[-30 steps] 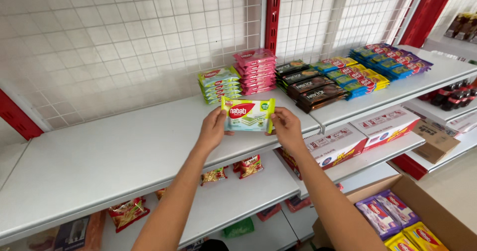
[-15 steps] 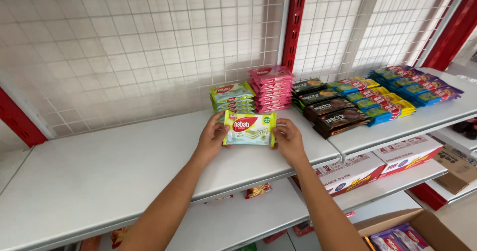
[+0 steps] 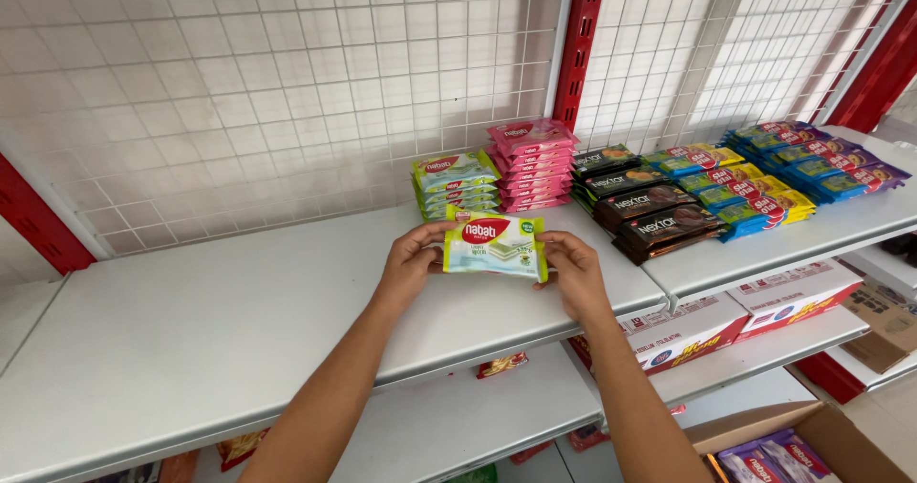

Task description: The person takes several packages of snacks from a cardboard box and stacks them neatly on a store shelf by hand.

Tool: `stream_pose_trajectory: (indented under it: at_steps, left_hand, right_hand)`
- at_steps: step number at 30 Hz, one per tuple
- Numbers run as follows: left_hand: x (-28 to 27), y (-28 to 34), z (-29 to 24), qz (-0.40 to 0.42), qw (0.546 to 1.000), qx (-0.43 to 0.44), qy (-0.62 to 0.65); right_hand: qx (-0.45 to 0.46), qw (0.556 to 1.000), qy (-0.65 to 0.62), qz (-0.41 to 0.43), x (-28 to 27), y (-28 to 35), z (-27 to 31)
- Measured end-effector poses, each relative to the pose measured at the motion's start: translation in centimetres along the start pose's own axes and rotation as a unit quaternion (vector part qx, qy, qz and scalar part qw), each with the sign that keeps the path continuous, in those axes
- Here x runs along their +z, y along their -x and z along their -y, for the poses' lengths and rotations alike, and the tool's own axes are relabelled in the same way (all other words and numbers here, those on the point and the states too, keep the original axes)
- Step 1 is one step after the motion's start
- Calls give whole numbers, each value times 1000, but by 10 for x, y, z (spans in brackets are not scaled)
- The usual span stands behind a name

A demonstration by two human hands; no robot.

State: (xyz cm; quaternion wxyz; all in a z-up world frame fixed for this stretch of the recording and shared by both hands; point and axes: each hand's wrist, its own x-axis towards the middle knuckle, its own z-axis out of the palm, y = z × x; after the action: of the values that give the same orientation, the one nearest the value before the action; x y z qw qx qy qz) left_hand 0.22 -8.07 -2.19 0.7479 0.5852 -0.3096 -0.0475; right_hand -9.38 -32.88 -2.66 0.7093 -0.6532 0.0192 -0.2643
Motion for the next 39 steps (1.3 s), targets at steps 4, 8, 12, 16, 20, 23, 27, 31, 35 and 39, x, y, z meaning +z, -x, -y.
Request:
stream_pose_trajectory:
  at_steps: [4,8,12,16,20,23,27,31,35,39]
  left_hand:
    - [-1,-4,9,2,1000,10,5]
    - [-7,-10,22,-34,998,-1,-52]
    - [-6,-10,20,-51,997,-29,-59]
    - [-6,-13,24,-53,998,-38,-27]
    - [-5,-11,16,-45,997,-57,-9]
    - [-4,-10,13,-46,996,-73,-10]
    - [-3,-8,2,-65,991,-105,-42]
    - [-1,-7,-3,-68,987,-128,-62]
    - [-4,-9,-2,-74,988,-129,-49]
    - [1,-10,-12,-84,987,-130,36]
  right_hand:
    - [7,997,-71,38,-8,-2,-1]
    - [32,999,-38,20,-6,-9,-8]
    - [59,998,-13,-21,-9,-12,-16]
    - [70,997,2,-30,-5,-8,-5]
    - [77,997,4,-30,-4,-8,-5]
    - [79,997,-1,-27,-3,-6,-2]
    - [68,997,-22,2,-2,-2,2]
    - [53,998,-21,32,-1,5,11]
    - [53,997,-30,53,-1,5,12]
    - [57,993,-69,83,-6,-1,6]
